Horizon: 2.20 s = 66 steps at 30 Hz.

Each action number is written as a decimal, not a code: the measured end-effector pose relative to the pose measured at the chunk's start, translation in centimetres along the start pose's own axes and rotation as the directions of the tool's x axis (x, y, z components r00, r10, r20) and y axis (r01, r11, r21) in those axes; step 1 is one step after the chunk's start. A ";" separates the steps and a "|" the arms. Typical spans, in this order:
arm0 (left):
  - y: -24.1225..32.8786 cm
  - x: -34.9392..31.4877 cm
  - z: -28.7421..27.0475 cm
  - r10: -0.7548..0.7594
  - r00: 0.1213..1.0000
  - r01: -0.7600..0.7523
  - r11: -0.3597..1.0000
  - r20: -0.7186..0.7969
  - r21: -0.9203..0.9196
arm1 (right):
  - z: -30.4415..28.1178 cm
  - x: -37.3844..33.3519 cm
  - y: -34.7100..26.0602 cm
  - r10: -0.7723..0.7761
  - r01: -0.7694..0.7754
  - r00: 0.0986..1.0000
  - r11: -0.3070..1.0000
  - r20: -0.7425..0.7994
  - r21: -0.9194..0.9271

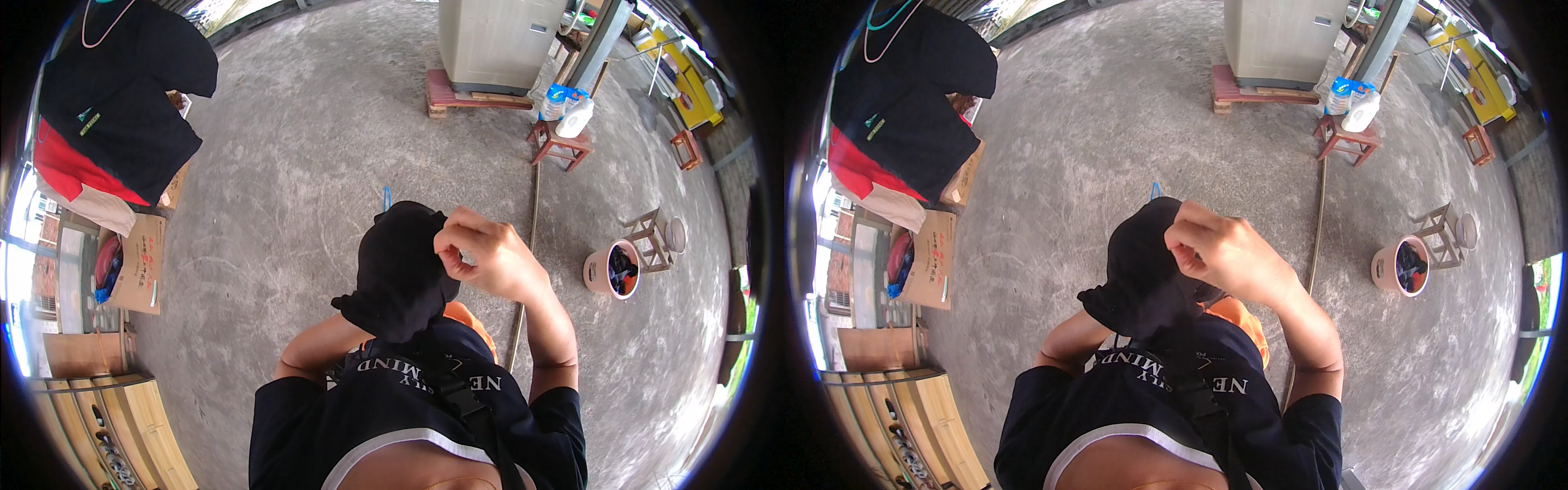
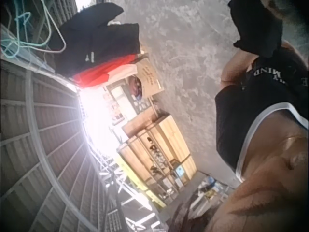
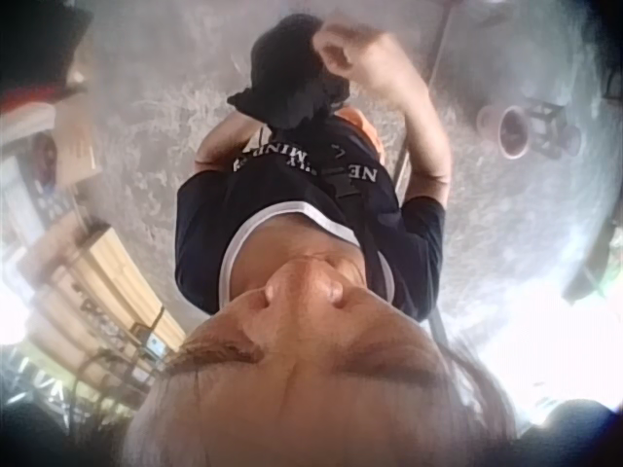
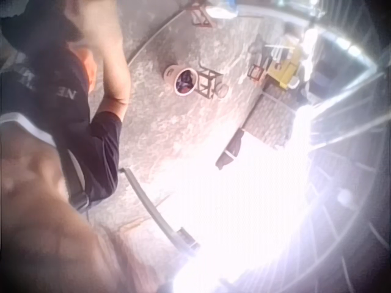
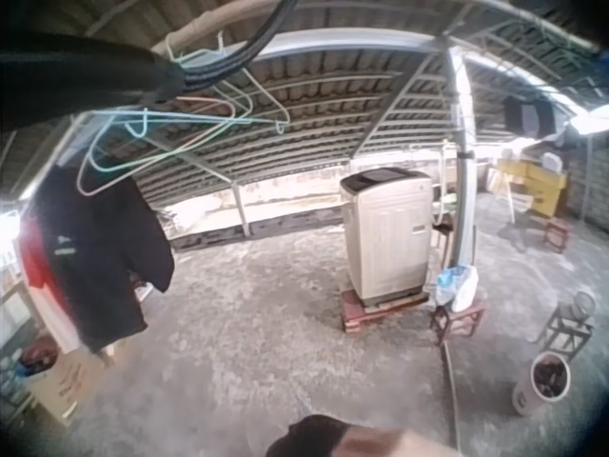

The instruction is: The person slides a black garment onto a blue plastic hanger and then hangs the hanger on a laundry rack.

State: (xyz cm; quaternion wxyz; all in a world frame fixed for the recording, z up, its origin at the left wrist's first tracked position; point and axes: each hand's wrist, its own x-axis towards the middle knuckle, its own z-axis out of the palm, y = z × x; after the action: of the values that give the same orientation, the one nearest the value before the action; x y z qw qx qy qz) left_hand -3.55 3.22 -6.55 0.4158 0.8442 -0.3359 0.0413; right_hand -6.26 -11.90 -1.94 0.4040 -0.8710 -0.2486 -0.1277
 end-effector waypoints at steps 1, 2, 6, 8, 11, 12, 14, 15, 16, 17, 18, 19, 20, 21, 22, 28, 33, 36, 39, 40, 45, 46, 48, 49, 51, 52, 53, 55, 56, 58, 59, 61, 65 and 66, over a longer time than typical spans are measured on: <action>-0.2 0.0 0.2 0.014 1.000 -0.015 1.000 0.019 0.022 | -0.1 0.0 0.2 0.034 -0.033 0.999 0.999 -0.021 0.030; -0.5 0.0 0.1 0.018 0.999 -0.019 0.999 0.028 0.031 | -0.1 -0.1 0.4 0.066 -0.065 0.998 0.996 -0.020 0.055; 0.2 0.7 -1.4 0.053 0.999 -0.053 0.996 0.010 0.077 | -1.2 -0.9 2.4 0.022 -0.013 0.997 0.992 -0.070 0.127; 0.2 0.8 -1.8 0.068 0.998 -0.068 0.994 -0.004 0.088 | -1.6 -3.4 4.1 0.250 -0.181 0.959 0.906 -0.136 0.383; 0.0 1.1 -2.4 0.076 0.997 -0.072 0.988 -0.030 0.134 | -2.7 -7.6 8.1 0.535 -0.494 0.837 0.829 -0.114 0.261; -0.1 1.2 -2.6 0.077 0.996 -0.072 0.987 -0.034 0.145 | -2.8 -9.5 10.3 0.608 -0.610 0.788 0.792 -0.095 0.009; -0.6 1.4 -2.6 0.082 0.996 -0.075 0.985 -0.040 0.153 | -2.3 -13.0 12.7 0.676 -0.652 0.729 0.636 -0.109 -0.414; -0.9 1.6 -2.5 0.085 0.995 -0.077 0.983 -0.042 0.166 | -2.0 -13.8 12.4 0.668 -0.603 0.735 0.565 -0.117 -0.563; -1.1 1.7 -2.3 0.090 0.995 -0.081 0.981 -0.045 0.173 | -2.0 -14.3 12.3 0.660 -0.540 0.740 0.473 -0.126 -0.696; -1.3 1.9 -2.2 0.096 0.994 -0.086 0.980 -0.046 0.182 | -1.9 -14.3 12.3 0.558 -0.535 0.807 0.555 -0.192 -0.637; -1.4 2.0 -2.1 0.102 0.994 -0.091 0.975 -0.045 0.200 | -1.3 -12.5 10.6 0.448 -0.512 0.854 0.641 -0.263 -0.571; -1.5 2.0 -2.1 0.106 0.993 -0.093 0.971 -0.044 0.222 | -1.0 -10.5 8.7 0.335 -0.471 0.879 0.723 -0.339 -0.506; -1.8 2.1 -2.1 0.111 0.993 -0.096 0.964 -0.047 0.248 | -1.1 -8.3 6.7 0.361 -0.446 0.887 0.832 -0.287 -0.329; -1.9 2.1 -2.0 0.122 0.992 -0.106 0.958 -0.043 0.267 | -0.8 -6.8 4.6 0.417 -0.451 0.876 0.887 -0.242 -0.104; -2.0 2.3 -1.9 0.135 0.990 -0.120 0.952 -0.036 0.282 | -0.3 -5.5 2.7 0.294 -0.324 0.931 0.938 -0.218 -0.120; 0.1 4.1 -2.6 -0.170 0.918 -0.030 0.870 0.357 0.491 | 2.7 -0.1 -2.6 -0.203 0.205 0.978 0.976 -0.043 0.072; -7.2 -0.8 3.2 0.004 0.995 -0.017 0.990 0.095 0.138 | 3.4 1.1 -3.3 -0.354 0.362 0.932 0.918 0.072 -0.162; -6.6 -0.6 2.4 -0.013 0.994 0.002 0.995 0.112 0.097 | 3.7 1.1 -3.3 -0.367 0.383 0.923 0.893 0.113 -0.235; -6.9 -1.3 2.9 -0.084 0.992 0.092 0.992 0.090 -0.089 | 4.0 1.0 -3.6 -0.352 0.375 0.927 0.884 0.132 -0.280; -7.4 -1.7 3.7 -0.152 0.986 0.164 0.950 0.066 -0.266 | 4.2 1.1 -3.6 -0.346 0.368 0.930 0.886 0.126 -0.283; -6.1 -0.6 1.2 0.013 0.996 -0.024 0.992 0.088 0.124 | 4.0 1.3 -2.9 -0.177 0.177 0.984 0.984 0.034 0.002; -6.2 -0.3 1.1 -0.005 0.994 -0.008 0.994 0.110 0.112 | 3.8 1.2 -3.0 -0.149 0.148 0.988 0.988 0.030 0.054; -5.8 0.6 0.8 -0.023 0.987 -0.011 0.977 0.156 0.211 | 3.4 0.7 -3.1 -0.067 0.058 0.996 0.987 0.051 0.150; -3.7 2.0 -0.3 -0.024 0.982 -0.037 0.948 0.185 0.315 | 3.1 0.4 -3.1 -0.006 -0.009 0.997 0.982 0.075 0.190; -2.2 3.3 -1.4 -0.025 0.979 -0.066 0.902 0.204 0.427 | 2.3 0.1 -3.3 0.056 -0.084 0.993 0.954 0.103 0.289; -2.0 3.6 -1.5 -0.020 0.980 -0.070 0.898 0.200 0.434 | 1.9 0.0 -3.5 0.066 -0.098 0.992 0.933 0.103 0.346; -2.1 3.6 -1.6 0.005 0.984 -0.082 0.902 0.179 0.425 | 1.6 -0.1 -3.5 0.077 -0.113 0.992 0.909 0.105 0.401; -2.5 3.3 -1.4 0.080 0.989 -0.121 0.912 0.121 0.391 | 1.5 -0.3 -3.1 0.094 -0.116 0.993 0.912 0.074 0.394; -2.7 3.2 -1.3 0.098 0.989 -0.134 0.915 0.111 0.380 | 1.5 -0.1 -3.0 0.114 -0.131 0.991 0.917 0.067 0.377; -2.9 3.0 -0.9 0.112 0.986 -0.151 0.919 0.126 0.365 | 1.5 0.3 -3.0 0.139 -0.158 0.987 0.944 0.086 0.291; -3.3 2.4 -0.7 0.092 0.985 -0.136 0.934 0.146 0.329 | 1.9 0.3 -3.0 0.069 -0.079 0.996 0.967 0.048 0.243; -4.0 1.1 -0.3 0.051 0.981 -0.099 0.960 0.187 0.260 | 3.1 0.3 -2.5 -0.079 0.081 0.997 0.987 -0.018 0.138; -3.9 1.1 -0.4 -0.075 0.957 0.009 0.973 0.280 0.231 | 3.8 0.6 -2.2 -0.220 0.222 0.974 0.975 -0.056 0.027; -3.5 1.3 -0.6 -0.046 0.971 -0.011 0.971 0.234 0.238 | 3.9 0.6 -2.2 -0.234 0.235 0.971 0.972 -0.053 0.014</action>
State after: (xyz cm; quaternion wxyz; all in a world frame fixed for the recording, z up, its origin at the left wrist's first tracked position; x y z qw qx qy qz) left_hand -0.33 4.45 -8.01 0.2689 0.8896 -0.3684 -0.0239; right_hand -6.83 -7.55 -2.79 0.4012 -0.8279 -0.3405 -0.1943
